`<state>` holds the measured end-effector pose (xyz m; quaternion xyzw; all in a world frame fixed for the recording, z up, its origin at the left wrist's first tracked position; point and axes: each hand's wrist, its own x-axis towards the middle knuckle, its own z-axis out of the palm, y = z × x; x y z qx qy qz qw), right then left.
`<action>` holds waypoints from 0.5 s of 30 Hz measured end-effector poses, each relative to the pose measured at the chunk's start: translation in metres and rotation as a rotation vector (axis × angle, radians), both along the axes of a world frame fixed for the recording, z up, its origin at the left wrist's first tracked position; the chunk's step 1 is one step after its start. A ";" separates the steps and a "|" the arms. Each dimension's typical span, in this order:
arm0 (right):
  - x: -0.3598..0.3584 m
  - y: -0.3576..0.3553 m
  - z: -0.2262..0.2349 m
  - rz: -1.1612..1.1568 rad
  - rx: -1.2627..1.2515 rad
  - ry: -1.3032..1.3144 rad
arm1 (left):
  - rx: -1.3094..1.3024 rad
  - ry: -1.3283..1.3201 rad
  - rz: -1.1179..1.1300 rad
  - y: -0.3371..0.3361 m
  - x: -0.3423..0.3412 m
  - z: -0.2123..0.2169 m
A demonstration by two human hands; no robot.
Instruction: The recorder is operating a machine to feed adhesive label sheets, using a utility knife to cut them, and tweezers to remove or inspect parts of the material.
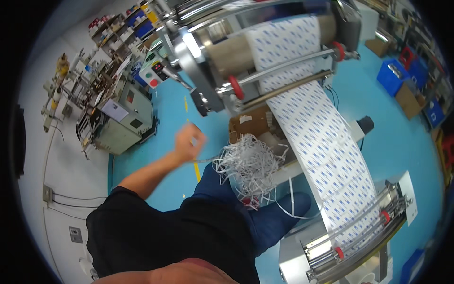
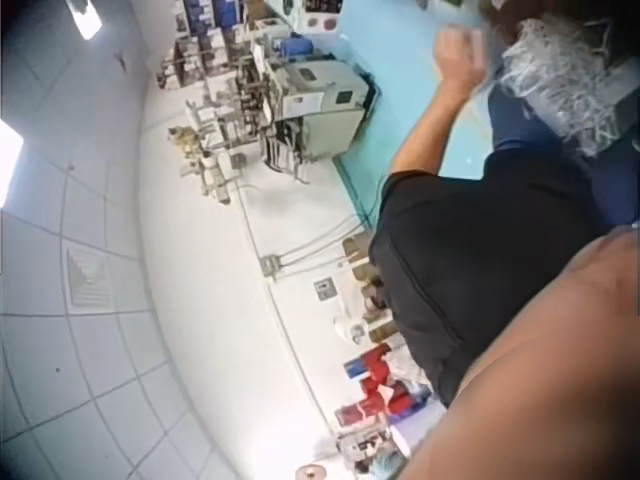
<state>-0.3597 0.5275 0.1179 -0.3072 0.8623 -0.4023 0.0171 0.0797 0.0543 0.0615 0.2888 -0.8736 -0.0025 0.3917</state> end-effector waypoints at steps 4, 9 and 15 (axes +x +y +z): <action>-0.005 -0.031 0.013 0.376 -0.267 0.181 | -0.216 0.121 0.596 -0.164 0.130 0.056; 0.066 -0.068 0.066 -0.192 -0.085 -0.295 | -0.112 -0.074 0.969 -0.319 0.208 0.115; 0.136 -0.130 0.116 -0.186 0.121 -0.164 | 0.251 -0.269 0.928 -0.412 0.163 0.135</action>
